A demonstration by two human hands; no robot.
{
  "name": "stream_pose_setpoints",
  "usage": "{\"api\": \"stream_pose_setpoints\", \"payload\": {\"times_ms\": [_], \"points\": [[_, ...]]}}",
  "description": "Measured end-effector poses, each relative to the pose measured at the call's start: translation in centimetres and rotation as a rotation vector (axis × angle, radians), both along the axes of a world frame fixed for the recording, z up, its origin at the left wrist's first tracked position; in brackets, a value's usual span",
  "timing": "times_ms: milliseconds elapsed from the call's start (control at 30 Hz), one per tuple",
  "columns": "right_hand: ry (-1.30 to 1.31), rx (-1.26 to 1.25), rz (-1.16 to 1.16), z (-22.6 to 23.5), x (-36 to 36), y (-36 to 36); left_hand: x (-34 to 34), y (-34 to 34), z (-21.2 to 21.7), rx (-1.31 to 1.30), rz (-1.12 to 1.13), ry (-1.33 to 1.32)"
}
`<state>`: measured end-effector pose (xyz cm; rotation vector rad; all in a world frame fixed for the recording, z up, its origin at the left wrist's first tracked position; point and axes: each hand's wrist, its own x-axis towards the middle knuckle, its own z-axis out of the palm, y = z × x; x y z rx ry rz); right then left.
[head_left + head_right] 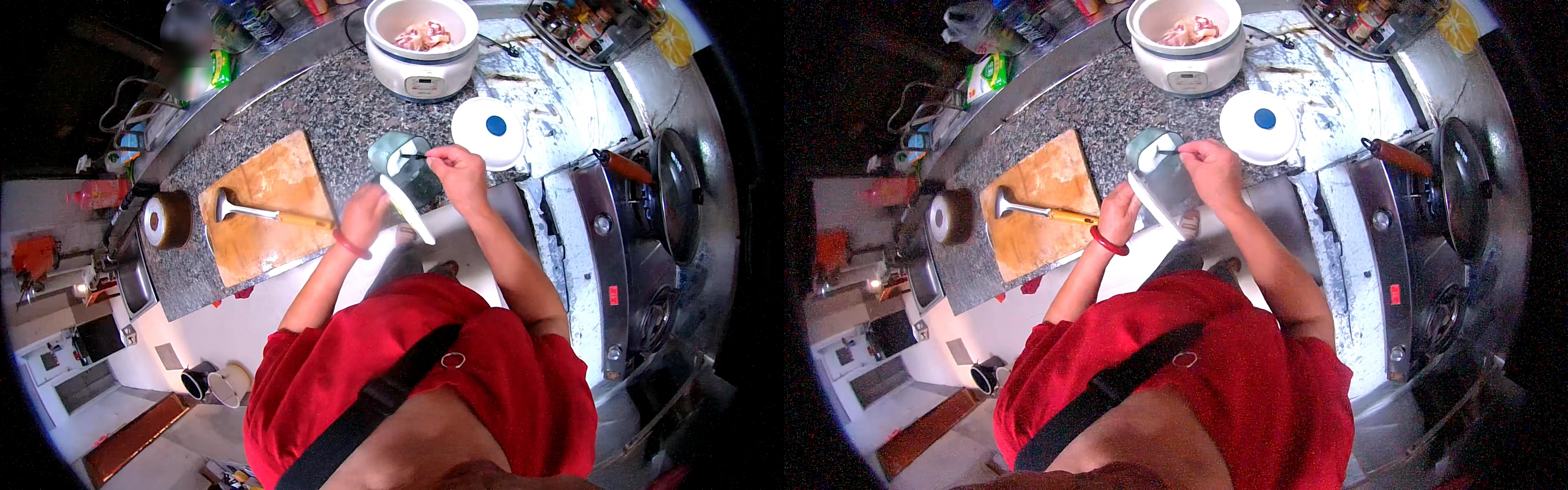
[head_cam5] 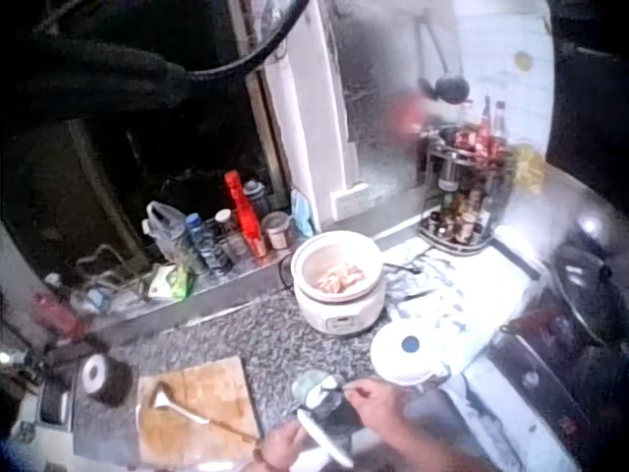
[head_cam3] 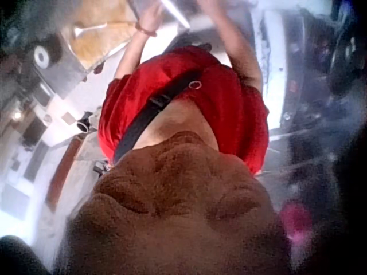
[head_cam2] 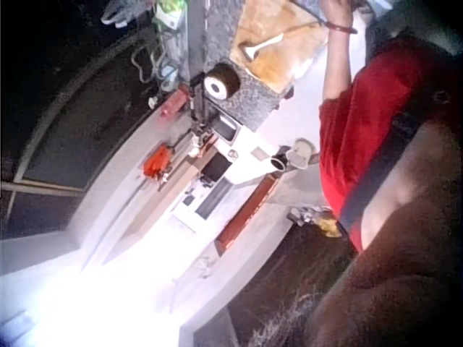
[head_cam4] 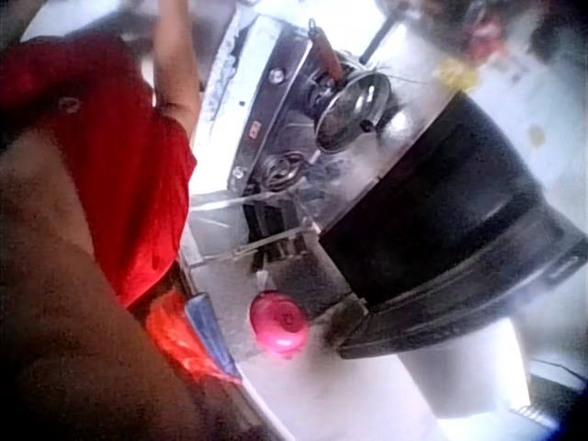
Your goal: The person adds ingredients to a pot, washes a strainer and a bowl, scrubs a wooden cutting board in a sink, and dries their hands with a towel.
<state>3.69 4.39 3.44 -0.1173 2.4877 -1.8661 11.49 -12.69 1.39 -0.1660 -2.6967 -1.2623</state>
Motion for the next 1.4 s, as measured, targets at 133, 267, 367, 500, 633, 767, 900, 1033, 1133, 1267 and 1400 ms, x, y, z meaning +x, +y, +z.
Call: {"api": "stream_pose_setpoints", "payload": {"times_ms": [133, 267, 367, 500, 633, 767, 900, 1033, 1133, 1267, 1400], "points": [[-0.166, -0.199, -0.008, -1.1, 0.1, -0.2, -0.2, -0.3, -0.2, 0.036, 0.006, -0.040], [-0.255, -0.343, -0.035, -0.7, 0.3, -0.1, -0.4, -0.8, -0.4, 0.052, 0.014, -0.060], [-0.290, -0.375, -0.036, -0.7, 0.2, 0.3, -0.5, -1.1, -0.7, 0.187, 0.058, -0.122], [-0.306, -0.464, -0.036, -0.1, -0.1, 0.5, -1.0, -1.9, -1.4, 0.292, 0.110, -0.279], [-0.295, -0.527, -0.036, 0.8, -1.0, 0.5, -1.7, -2.1, -1.1, 0.461, 0.153, -0.317], [-0.270, -0.564, -0.019, 1.8, -2.5, 0.4, -3.0, -1.8, -0.1, 0.548, 0.171, -0.340], [-0.206, -0.555, -0.015, 3.0, -5.2, 0.4, -4.5, -1.5, 1.4, 0.609, 0.198, -0.349], [-0.146, -0.679, -0.083, 5.0, -9.8, 0.5, -5.2, -2.2, 0.3, 0.693, 0.169, -0.346], [-0.022, -0.611, -0.165, 5.9, -13.9, 0.6, -5.5, -2.9, 0.3, 0.622, 0.148, -0.304], [-0.062, -0.528, -0.234, 6.1, -17.6, 0.6, -5.3, -3.2, 0.2, 0.752, 0.153, -0.366], [0.002, -0.399, -0.280, 5.7, -19.8, -0.2, -5.3, -4.0, -0.3, 0.720, 0.172, -0.389]]}}
